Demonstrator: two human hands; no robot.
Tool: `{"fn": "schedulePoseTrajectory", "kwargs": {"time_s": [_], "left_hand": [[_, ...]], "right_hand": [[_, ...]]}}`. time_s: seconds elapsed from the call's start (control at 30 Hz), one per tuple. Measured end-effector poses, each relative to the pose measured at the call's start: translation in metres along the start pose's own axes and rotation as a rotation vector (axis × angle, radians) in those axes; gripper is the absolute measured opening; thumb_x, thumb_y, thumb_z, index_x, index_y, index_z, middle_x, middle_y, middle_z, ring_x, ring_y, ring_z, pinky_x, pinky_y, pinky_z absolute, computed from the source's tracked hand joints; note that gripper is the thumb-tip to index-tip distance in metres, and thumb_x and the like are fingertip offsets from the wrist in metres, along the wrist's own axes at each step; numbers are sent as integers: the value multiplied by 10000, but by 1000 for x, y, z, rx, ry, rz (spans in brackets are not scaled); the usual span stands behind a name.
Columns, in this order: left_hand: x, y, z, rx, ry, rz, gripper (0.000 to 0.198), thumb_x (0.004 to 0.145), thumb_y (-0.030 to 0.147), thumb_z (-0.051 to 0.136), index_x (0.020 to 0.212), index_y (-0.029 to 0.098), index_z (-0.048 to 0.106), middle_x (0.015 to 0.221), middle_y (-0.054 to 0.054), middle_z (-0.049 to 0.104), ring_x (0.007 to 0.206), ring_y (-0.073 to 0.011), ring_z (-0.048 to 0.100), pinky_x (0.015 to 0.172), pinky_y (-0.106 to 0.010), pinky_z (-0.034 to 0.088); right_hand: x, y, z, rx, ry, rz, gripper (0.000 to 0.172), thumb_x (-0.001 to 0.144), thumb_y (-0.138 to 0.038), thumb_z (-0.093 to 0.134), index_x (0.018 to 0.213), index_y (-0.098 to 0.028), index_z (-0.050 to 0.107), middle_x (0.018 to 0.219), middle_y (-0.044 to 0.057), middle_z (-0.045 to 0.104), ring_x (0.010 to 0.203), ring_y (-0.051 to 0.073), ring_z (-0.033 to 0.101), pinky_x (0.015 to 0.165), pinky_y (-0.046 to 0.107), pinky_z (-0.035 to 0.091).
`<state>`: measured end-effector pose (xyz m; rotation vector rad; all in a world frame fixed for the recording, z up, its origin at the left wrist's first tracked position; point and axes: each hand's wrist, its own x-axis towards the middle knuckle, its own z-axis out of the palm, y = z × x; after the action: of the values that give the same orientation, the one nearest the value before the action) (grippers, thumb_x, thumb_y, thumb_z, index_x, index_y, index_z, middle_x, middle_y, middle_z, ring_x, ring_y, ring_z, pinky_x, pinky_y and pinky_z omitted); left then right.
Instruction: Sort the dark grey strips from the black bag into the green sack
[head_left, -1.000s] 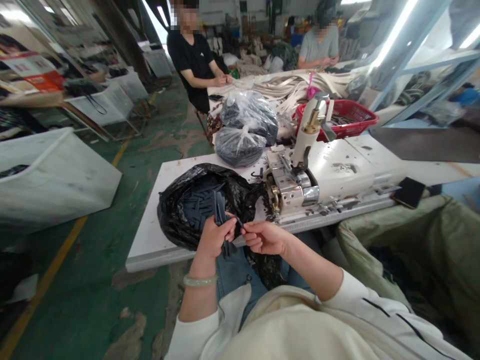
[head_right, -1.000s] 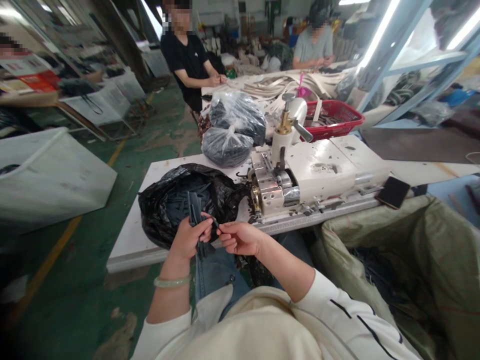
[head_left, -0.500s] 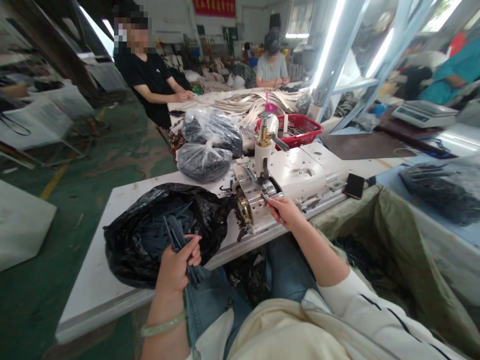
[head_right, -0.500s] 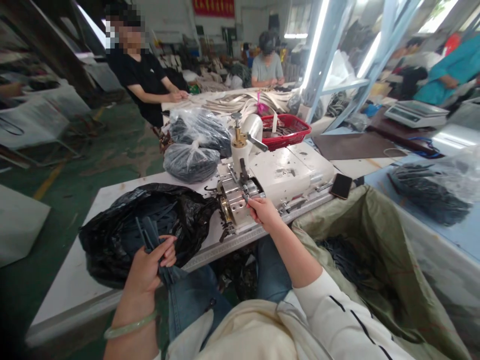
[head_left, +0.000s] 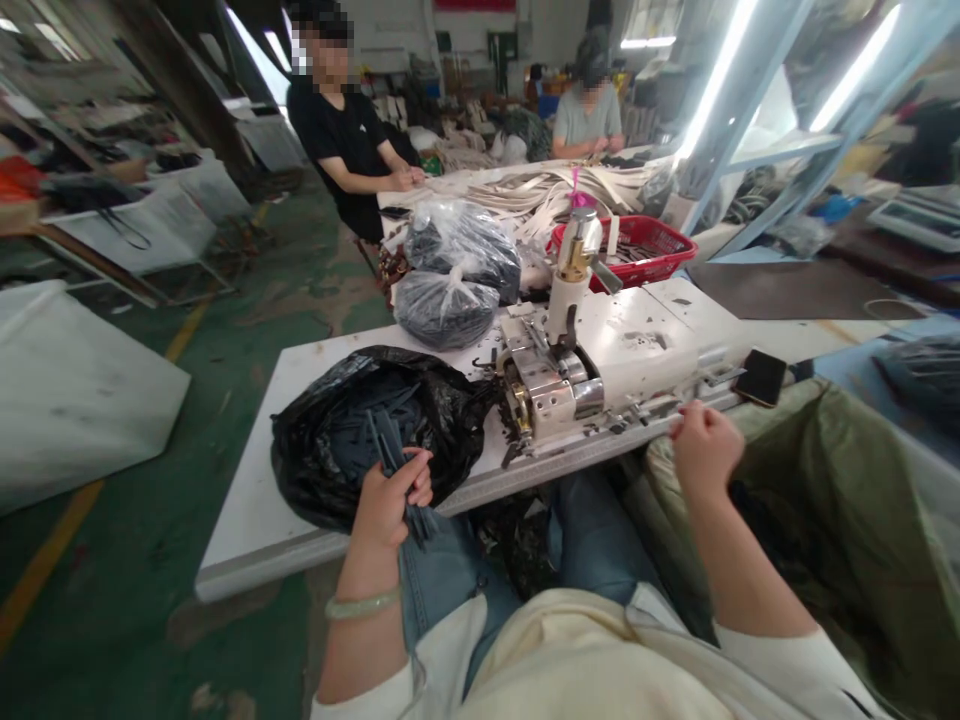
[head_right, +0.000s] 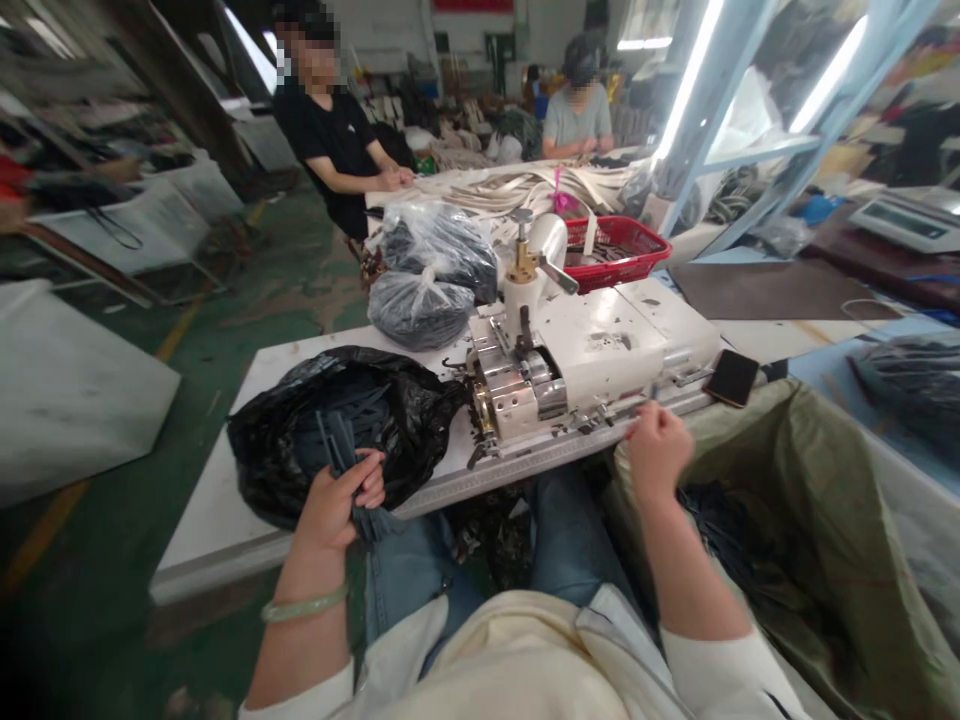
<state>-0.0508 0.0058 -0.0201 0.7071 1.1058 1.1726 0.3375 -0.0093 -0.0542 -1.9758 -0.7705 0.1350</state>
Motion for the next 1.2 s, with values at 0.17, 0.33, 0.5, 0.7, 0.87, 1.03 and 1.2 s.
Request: {"fn": "schedulePoseTrajectory", "kwargs": {"time_s": [0.17, 0.33, 0.5, 0.7, 0.87, 1.03, 1.2], "left_hand": [[4, -4, -1, -23, -37, -2, 241, 676, 266, 743, 787, 158, 558, 462, 80, 451, 348, -29, 332, 368, -161, 252], [5, -9, 3, 14, -147, -9, 219, 707, 282, 719, 791, 156, 561, 470, 75, 453, 355, -35, 344, 375, -173, 264], [2, -9, 11, 213, -278, -13, 187, 741, 289, 672, 815, 147, 576, 437, 74, 443, 351, -54, 338, 375, -197, 298], [-2, -7, 4, 284, -230, -67, 254, 686, 326, 720, 770, 157, 549, 426, 72, 448, 338, -64, 344, 362, -205, 306], [-2, -5, -10, -29, -90, -70, 325, 673, 378, 742, 817, 146, 567, 453, 87, 422, 338, -27, 296, 357, -166, 242], [4, -4, -10, -113, 54, 92, 312, 650, 335, 756, 706, 161, 503, 446, 80, 437, 333, -30, 318, 351, -168, 247], [7, -5, -5, -112, 104, 173, 285, 658, 281, 736, 737, 187, 479, 434, 87, 456, 330, -44, 337, 360, -179, 275]], "right_hand": [[9, 80, -71, -603, 207, -147, 471, 834, -446, 454, 1058, -82, 652, 884, 259, 649, 825, 434, 602, 606, 483, 400], [-46, 28, -47, -247, -158, -397, 383, 856, -422, 473, 1035, -130, 643, 855, 165, 649, 792, 319, 611, 713, 457, 463], [-121, -100, 59, 551, -1015, -209, 387, 829, -430, 544, 1111, -175, 615, 689, 7, 576, 509, 113, 491, 471, 240, 403], [-160, -170, 137, 889, -1335, 207, 353, 683, -464, 703, 782, -126, 686, 421, -94, 342, 361, 32, 231, 341, 187, 157], [-162, -160, 140, 1093, -1231, 515, 316, 680, -414, 737, 822, -137, 685, 487, -65, 485, 388, 21, 359, 359, 132, 308], [-168, -140, 128, 917, -1291, 450, 314, 643, -404, 769, 688, -120, 641, 601, 31, 651, 440, 75, 542, 446, 191, 498], [-174, -125, 113, 873, -1563, 507, 280, 725, -372, 720, 764, -106, 643, 628, 53, 679, 432, 77, 556, 429, 176, 494]]}}
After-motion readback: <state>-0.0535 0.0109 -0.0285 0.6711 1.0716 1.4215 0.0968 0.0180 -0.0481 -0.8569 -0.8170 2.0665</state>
